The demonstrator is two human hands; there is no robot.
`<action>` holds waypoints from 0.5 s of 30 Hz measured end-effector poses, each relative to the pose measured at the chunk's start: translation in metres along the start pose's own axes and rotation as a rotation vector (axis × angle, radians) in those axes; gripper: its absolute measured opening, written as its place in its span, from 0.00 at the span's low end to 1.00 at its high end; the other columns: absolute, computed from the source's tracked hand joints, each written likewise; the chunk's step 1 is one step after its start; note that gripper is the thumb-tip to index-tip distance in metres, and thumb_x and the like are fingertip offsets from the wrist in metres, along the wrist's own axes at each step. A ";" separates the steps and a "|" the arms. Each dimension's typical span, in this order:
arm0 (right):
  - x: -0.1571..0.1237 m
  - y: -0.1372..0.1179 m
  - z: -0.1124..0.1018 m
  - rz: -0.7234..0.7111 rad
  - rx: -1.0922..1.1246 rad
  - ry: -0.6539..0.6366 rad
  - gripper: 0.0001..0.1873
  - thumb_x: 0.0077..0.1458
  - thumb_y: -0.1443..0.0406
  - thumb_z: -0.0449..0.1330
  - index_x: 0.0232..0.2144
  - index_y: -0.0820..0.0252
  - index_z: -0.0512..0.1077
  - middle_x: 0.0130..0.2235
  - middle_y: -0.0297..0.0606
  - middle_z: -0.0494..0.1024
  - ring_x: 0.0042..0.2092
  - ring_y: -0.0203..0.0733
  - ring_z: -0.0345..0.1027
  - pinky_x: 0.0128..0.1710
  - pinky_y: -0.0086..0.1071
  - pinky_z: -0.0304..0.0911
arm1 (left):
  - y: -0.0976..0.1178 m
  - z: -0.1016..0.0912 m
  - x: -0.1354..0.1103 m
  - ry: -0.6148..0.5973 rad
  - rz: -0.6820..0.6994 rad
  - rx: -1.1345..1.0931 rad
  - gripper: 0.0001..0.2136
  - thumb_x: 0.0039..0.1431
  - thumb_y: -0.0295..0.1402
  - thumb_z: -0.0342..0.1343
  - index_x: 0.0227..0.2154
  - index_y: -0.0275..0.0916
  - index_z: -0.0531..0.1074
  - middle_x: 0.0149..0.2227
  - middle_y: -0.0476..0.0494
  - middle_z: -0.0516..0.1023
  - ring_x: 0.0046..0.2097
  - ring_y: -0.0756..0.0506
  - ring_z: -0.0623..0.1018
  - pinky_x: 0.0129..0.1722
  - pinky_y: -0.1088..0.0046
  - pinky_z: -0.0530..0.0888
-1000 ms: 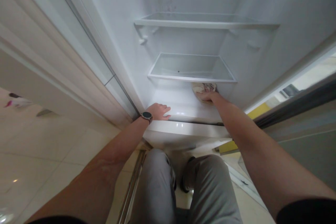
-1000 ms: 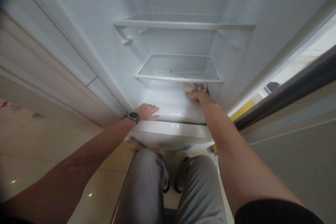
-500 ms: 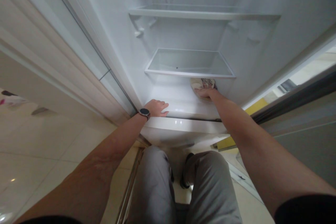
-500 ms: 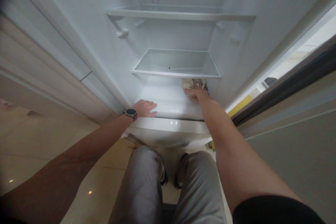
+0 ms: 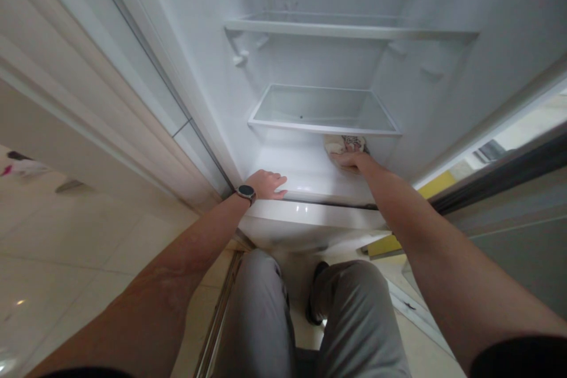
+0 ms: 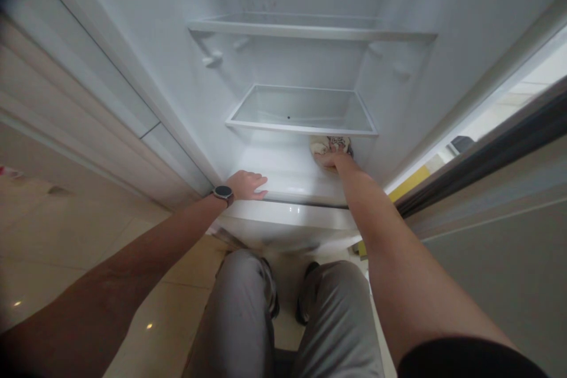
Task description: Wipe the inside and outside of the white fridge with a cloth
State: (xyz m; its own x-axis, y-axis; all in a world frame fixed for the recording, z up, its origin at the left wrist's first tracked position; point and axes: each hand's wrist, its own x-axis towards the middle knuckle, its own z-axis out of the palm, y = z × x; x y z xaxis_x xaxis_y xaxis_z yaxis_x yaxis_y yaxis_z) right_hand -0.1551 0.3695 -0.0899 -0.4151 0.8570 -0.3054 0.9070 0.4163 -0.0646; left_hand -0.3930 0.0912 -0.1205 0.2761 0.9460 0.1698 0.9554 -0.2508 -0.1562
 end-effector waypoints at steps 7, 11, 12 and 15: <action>-0.013 -0.006 -0.009 0.047 0.045 -0.092 0.47 0.66 0.37 0.41 0.77 0.51 0.38 0.78 0.37 0.26 0.78 0.60 0.18 0.75 0.60 0.27 | -0.001 0.001 0.000 -0.020 0.012 0.051 0.18 0.68 0.48 0.51 0.44 0.39 0.76 0.36 0.39 0.80 0.37 0.39 0.81 0.29 0.68 0.65; -0.013 -0.007 -0.010 0.053 0.048 -0.106 0.49 0.65 0.36 0.40 0.77 0.52 0.35 0.78 0.38 0.23 0.78 0.59 0.15 0.76 0.58 0.24 | 0.000 0.000 0.000 -0.010 0.016 0.042 0.18 0.68 0.48 0.51 0.44 0.38 0.76 0.35 0.39 0.80 0.37 0.39 0.81 0.29 0.68 0.65; -0.013 -0.007 -0.010 0.050 0.048 -0.110 0.49 0.65 0.36 0.41 0.77 0.53 0.35 0.78 0.38 0.23 0.78 0.59 0.15 0.76 0.58 0.24 | 0.000 -0.001 0.000 -0.008 0.018 0.040 0.18 0.68 0.48 0.51 0.43 0.38 0.76 0.35 0.39 0.80 0.36 0.39 0.81 0.29 0.68 0.65; -0.013 -0.007 -0.010 0.037 0.042 -0.119 0.49 0.66 0.37 0.41 0.77 0.54 0.35 0.78 0.38 0.23 0.78 0.60 0.14 0.75 0.58 0.23 | 0.000 -0.001 -0.001 -0.006 0.020 0.052 0.18 0.68 0.48 0.50 0.43 0.38 0.76 0.35 0.39 0.80 0.37 0.39 0.81 0.29 0.68 0.65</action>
State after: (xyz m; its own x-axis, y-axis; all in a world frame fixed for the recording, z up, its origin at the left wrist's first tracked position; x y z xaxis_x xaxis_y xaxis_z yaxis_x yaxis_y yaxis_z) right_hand -0.1571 0.3586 -0.0756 -0.3722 0.8283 -0.4187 0.9247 0.3699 -0.0903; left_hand -0.3931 0.0906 -0.1200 0.2947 0.9421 0.1598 0.9428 -0.2593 -0.2097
